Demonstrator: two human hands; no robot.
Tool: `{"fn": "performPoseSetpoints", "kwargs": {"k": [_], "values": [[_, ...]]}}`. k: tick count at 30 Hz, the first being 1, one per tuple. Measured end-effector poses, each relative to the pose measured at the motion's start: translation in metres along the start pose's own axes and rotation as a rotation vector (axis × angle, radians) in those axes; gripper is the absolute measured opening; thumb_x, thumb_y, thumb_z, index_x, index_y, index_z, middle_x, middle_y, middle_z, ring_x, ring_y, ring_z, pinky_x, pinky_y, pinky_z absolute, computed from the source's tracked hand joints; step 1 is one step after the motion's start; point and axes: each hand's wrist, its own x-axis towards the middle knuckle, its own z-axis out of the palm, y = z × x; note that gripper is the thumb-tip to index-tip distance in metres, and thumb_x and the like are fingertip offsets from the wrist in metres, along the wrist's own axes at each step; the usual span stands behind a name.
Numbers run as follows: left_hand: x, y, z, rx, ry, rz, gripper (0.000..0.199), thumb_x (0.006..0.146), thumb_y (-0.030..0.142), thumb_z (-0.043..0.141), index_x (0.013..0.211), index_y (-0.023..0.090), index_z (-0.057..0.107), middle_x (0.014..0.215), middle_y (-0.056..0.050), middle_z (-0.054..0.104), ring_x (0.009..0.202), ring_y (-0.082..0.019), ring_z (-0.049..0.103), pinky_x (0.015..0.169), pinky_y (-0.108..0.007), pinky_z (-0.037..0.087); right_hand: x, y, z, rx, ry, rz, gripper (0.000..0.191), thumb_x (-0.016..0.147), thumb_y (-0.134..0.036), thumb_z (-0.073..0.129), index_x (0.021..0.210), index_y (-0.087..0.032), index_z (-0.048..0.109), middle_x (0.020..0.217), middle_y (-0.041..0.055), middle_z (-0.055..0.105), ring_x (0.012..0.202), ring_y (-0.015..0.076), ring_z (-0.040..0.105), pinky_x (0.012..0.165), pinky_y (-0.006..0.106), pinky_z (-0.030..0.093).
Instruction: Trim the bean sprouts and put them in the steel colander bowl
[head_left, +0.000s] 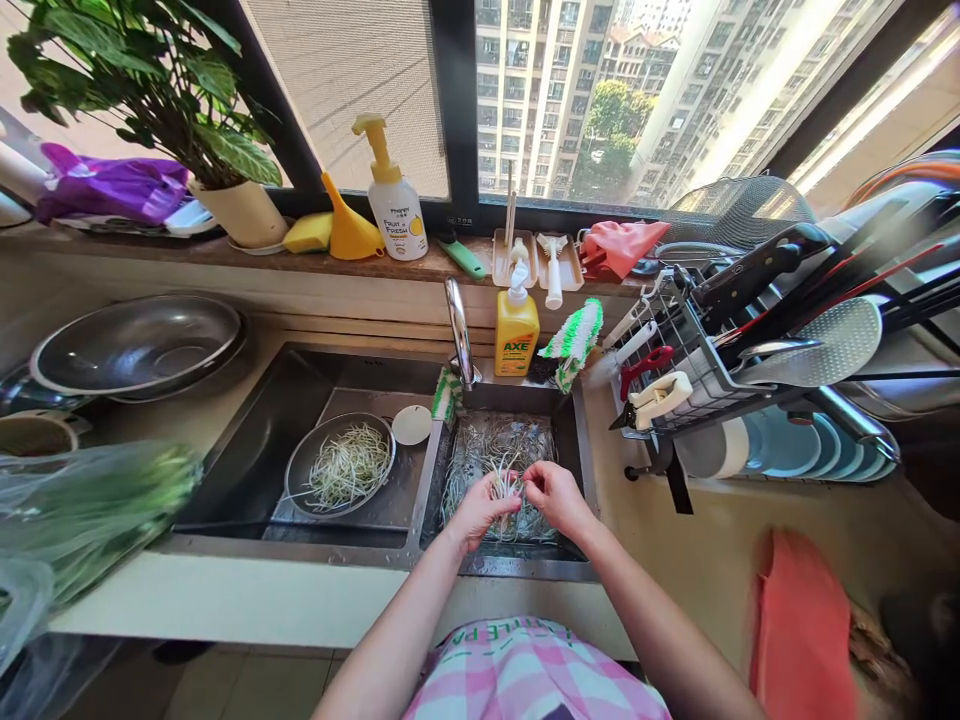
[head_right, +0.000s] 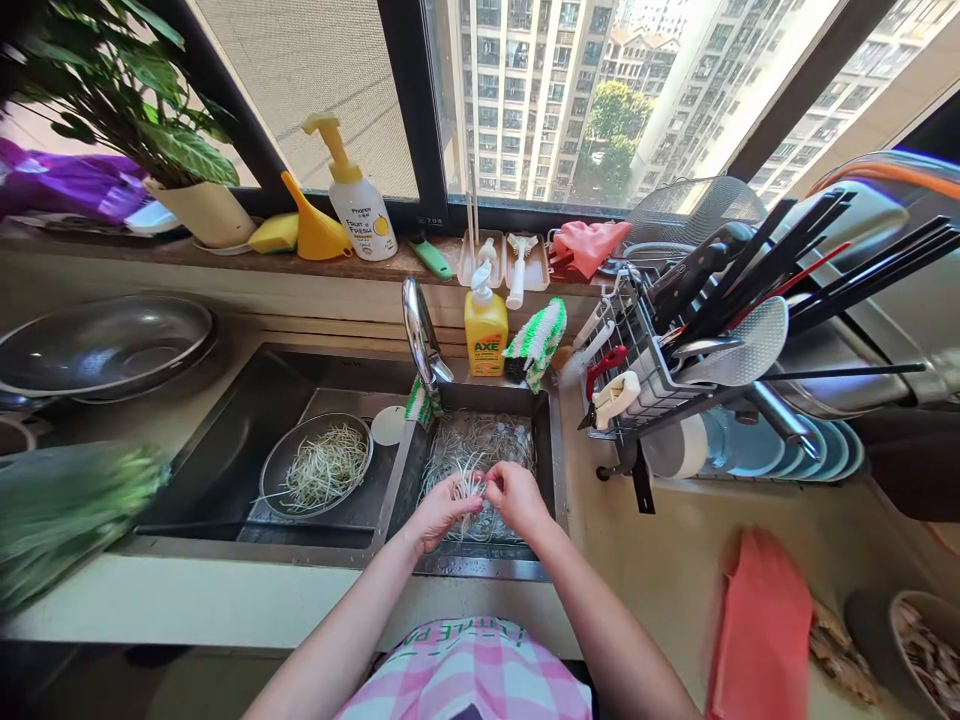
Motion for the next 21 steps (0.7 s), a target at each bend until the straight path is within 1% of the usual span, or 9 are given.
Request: {"fn": "performPoseSetpoints", "kwargs": {"k": [4,6,9,11,12,14,17,19,21], "values": [[-0.002,0.004,-0.001,0.035,-0.046,0.005,0.058,0.051,0.025,0.077,0.105,0.015,0.056,0.073,0.000,0.058,0.062,-0.008,0.051,0.061,-0.021,0.038,0.005,0.007,0.004,0.101,0.118,0.073,0.011,0.072,-0.018,0.045,0.070,-0.016,0.056,0.061,-0.0001,0.054,0.053,0.0105,0.047,0.049,0.020,0.035],[-0.005,0.007,-0.002,0.060,-0.075,0.004,0.058,0.053,0.025,0.076,0.105,0.015,0.055,0.073,0.001,0.058,0.063,-0.008,0.051,0.062,-0.021,0.038,0.007,0.016,0.004,0.148,0.093,0.117,0.014,0.075,-0.020,0.045,0.078,-0.015,0.058,0.067,0.0019,0.058,0.058,0.0120,0.051,0.053,0.021,0.039],[-0.009,0.011,-0.004,0.094,-0.124,0.001,0.049,0.058,0.028,0.073,0.102,0.015,0.055,0.075,0.000,0.058,0.063,-0.008,0.052,0.064,-0.023,0.040,0.007,0.027,0.002,0.037,0.028,0.096,0.018,0.070,-0.019,0.054,0.086,-0.017,0.061,0.087,0.0065,0.062,0.078,0.0168,0.056,0.067,0.027,0.043],[-0.011,0.014,-0.004,0.116,-0.158,-0.020,0.044,0.061,0.031,0.070,0.099,0.014,0.055,0.074,-0.001,0.058,0.062,-0.008,0.052,0.063,-0.023,0.040,0.006,0.027,-0.001,-0.005,0.034,0.062,0.017,0.072,-0.019,0.053,0.086,-0.018,0.063,0.091,0.0073,0.062,0.083,0.0179,0.055,0.073,0.030,0.042],[-0.011,0.014,-0.004,0.122,-0.171,-0.033,0.043,0.062,0.032,0.069,0.098,0.014,0.055,0.073,-0.001,0.058,0.062,-0.008,0.052,0.062,-0.023,0.040,0.005,0.025,-0.002,0.035,0.029,0.050,0.016,0.076,-0.021,0.050,0.085,-0.018,0.063,0.089,0.0071,0.062,0.081,0.0174,0.056,0.073,0.030,0.043],[-0.012,0.016,-0.003,0.128,-0.186,-0.047,0.040,0.063,0.036,0.068,0.094,0.014,0.055,0.071,0.000,0.057,0.060,-0.008,0.051,0.060,-0.022,0.039,0.005,0.017,-0.004,0.213,-0.068,0.037,0.019,0.080,-0.026,0.046,0.083,-0.017,0.063,0.081,0.0058,0.064,0.075,0.0155,0.057,0.070,0.028,0.045],[-0.012,0.018,-0.001,0.145,-0.210,-0.046,0.035,0.065,0.039,0.065,0.087,0.014,0.054,0.066,0.001,0.055,0.057,-0.007,0.049,0.057,-0.022,0.038,0.006,0.004,-0.008,0.499,-0.260,0.020,0.019,0.077,-0.032,0.052,0.083,-0.016,0.062,0.079,0.0037,0.065,0.072,0.0140,0.058,0.069,0.027,0.047],[-0.012,0.020,0.000,0.155,-0.231,-0.041,0.033,0.066,0.039,0.064,0.084,0.014,0.053,0.064,0.002,0.054,0.056,-0.007,0.048,0.056,-0.022,0.038,0.008,0.000,-0.009,0.598,-0.311,0.023,0.018,0.074,-0.032,0.055,0.080,-0.015,0.061,0.077,0.0026,0.064,0.071,0.0132,0.059,0.068,0.026,0.047],[-0.012,0.021,0.000,0.156,-0.247,-0.042,0.033,0.066,0.039,0.065,0.085,0.014,0.053,0.064,0.002,0.054,0.056,-0.007,0.048,0.055,-0.021,0.037,0.008,0.000,-0.010,0.614,-0.313,0.037,0.016,0.074,-0.030,0.055,0.076,-0.015,0.059,0.074,0.0017,0.064,0.068,0.0124,0.058,0.067,0.025,0.046]]}}
